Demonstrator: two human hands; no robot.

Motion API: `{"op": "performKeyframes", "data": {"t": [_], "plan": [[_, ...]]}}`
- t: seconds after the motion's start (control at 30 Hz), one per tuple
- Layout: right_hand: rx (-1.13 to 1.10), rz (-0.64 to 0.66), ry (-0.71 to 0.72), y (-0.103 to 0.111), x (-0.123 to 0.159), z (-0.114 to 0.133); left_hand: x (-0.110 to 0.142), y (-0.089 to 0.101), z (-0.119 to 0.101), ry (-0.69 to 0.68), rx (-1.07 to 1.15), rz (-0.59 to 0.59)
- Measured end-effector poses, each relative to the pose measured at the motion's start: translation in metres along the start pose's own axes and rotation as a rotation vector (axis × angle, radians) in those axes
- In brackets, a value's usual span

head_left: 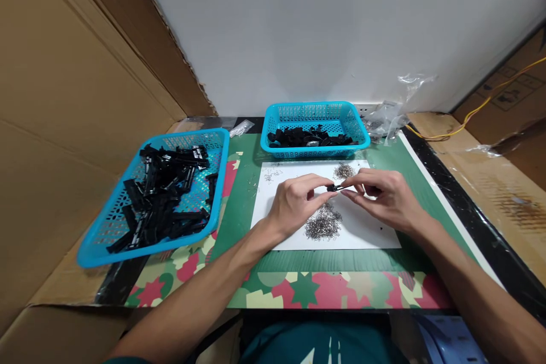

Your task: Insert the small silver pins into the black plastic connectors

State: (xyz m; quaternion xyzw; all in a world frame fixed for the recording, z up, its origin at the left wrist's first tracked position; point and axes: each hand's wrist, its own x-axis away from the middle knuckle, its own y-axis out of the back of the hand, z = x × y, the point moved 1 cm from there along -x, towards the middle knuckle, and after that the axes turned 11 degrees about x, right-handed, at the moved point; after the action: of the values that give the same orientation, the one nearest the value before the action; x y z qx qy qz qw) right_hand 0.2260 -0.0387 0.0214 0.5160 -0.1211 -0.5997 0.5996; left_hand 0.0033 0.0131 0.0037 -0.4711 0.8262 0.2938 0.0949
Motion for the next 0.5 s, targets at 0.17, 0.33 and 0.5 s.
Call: {"op": "performKeyframes", "data": {"t": [0.17,0.33,0.5], "plan": [[0.033,-0.047,0.007,0.003,-0.002,0.001,0.001,-0.002,0.004,0.036,-0.071,0.005],[0.033,-0.175,-0.024,-0.002,0.001,0.003,0.002,-0.004,0.004,0.043,-0.122,0.078],[-0.223,-0.244,-0.31,-0.016,0.002,0.01,0.004,-0.006,0.008,0.012,-0.163,0.112]]}}
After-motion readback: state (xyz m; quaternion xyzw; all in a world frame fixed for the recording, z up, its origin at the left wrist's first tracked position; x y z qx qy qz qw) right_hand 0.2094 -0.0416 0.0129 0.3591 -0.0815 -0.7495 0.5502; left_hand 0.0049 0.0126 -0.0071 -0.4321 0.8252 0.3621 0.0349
